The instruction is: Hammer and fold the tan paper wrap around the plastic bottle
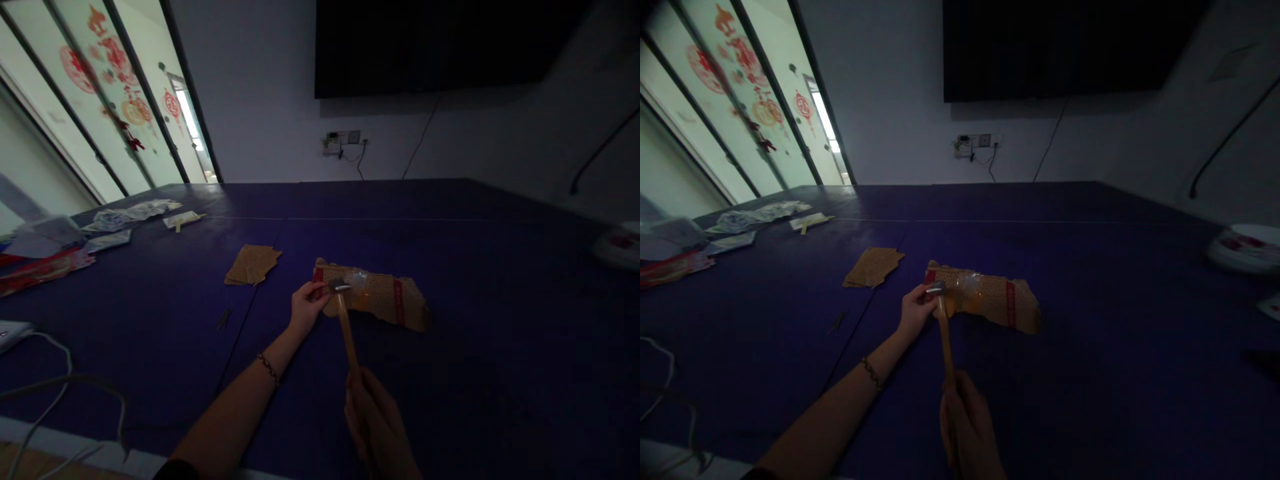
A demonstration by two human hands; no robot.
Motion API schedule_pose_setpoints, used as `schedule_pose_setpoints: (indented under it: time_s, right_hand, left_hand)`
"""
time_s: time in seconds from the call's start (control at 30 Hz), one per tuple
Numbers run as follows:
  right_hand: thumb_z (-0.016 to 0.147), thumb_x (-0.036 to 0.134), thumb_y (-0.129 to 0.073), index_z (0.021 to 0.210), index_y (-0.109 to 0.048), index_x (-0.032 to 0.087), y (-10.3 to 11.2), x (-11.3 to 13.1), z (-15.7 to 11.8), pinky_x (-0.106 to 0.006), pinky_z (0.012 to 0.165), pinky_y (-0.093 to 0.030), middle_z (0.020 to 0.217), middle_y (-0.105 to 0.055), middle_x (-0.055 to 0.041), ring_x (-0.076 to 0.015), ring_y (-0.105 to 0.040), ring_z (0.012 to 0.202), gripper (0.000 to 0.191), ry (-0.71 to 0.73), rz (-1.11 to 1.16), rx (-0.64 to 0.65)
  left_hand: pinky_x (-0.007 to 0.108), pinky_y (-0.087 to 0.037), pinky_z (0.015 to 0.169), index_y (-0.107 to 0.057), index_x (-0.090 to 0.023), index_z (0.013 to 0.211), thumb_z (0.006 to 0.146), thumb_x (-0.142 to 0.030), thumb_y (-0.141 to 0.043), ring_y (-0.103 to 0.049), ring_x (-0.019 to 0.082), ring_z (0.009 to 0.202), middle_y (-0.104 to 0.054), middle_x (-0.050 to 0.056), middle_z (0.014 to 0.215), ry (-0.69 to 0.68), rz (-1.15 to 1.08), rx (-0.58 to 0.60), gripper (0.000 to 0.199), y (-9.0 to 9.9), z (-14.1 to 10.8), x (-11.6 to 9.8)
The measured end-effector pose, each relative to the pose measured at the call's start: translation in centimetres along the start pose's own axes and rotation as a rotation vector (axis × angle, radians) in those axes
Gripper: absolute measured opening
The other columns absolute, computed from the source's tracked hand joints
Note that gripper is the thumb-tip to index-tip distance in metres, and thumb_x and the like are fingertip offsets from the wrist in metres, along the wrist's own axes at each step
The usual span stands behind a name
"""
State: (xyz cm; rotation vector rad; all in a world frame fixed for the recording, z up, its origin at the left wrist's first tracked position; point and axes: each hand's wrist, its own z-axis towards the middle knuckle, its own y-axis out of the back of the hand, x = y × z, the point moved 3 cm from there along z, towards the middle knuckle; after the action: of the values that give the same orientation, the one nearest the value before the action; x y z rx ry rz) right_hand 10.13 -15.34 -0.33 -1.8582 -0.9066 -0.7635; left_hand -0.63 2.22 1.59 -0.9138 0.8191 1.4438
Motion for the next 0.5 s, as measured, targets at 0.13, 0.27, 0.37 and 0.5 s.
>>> schedule_pose_setpoints:
  time_s: [0.13, 0.27, 0.37, 0.5]
  right_hand:
    - [0.056, 0.045, -0.070, 0.081, -0.055, 0.020, -0.07, -0.17, -0.05, -0.015, 0.043, -0.046, 0.062, -0.057, 0.0027, -0.0084, -0.055, 0.049, 0.038, -0.026, -0.010, 0.014]
    - [0.052, 0.043, -0.074, 0.091, -0.054, 0.024, 0.27, -0.07, -0.36, -0.017, 0.052, -0.050, 0.076, -0.062, 0.0006, -0.0110, -0.060, 0.062, 0.048, -0.007, 0.072, -0.084]
    - [0.053, 0.045, -0.072, 0.082, -0.054, 0.020, -0.14, 0.22, -0.33, -0.013, 0.037, -0.041, 0.060, -0.057, 0.0034, -0.0069, -0.053, 0.045, 0.042, -0.014, 0.040, 0.003]
    - [0.056, 0.048, -0.069, 0.078, -0.053, 0.019, -0.31, 0.40, -0.09, -0.012, 0.029, -0.032, 0.054, -0.051, 0.0048, -0.0054, -0.046, 0.037, 0.041, -0.017, -0.002, 0.052]
  left_hand:
    - [0.019, -0.032, 0.051, -0.067, -0.016, 0.079, 0.057, -0.014, -0.064, -0.037, 0.008, 0.053, -0.044, -0.004, 0.058, -0.024, 0.017, -0.002, 0.021, -0.13, -0.09, -0.09]
    - [0.020, -0.032, 0.052, -0.067, -0.017, 0.084, 0.058, -0.017, -0.064, -0.037, 0.008, 0.054, -0.044, -0.003, 0.061, -0.042, 0.036, 0.025, 0.026, -0.09, -0.09, -0.28]
    - [0.021, -0.035, 0.056, -0.065, -0.018, 0.091, 0.061, -0.019, -0.062, -0.042, 0.010, 0.059, -0.047, -0.001, 0.065, -0.033, -0.002, 0.052, 0.029, -0.06, -0.15, -0.49]
    - [0.024, -0.039, 0.064, -0.063, -0.017, 0.097, 0.064, -0.024, -0.061, -0.049, 0.014, 0.073, -0.053, 0.003, 0.079, -0.014, -0.105, 0.120, 0.034, -0.11, -0.33, -0.91]
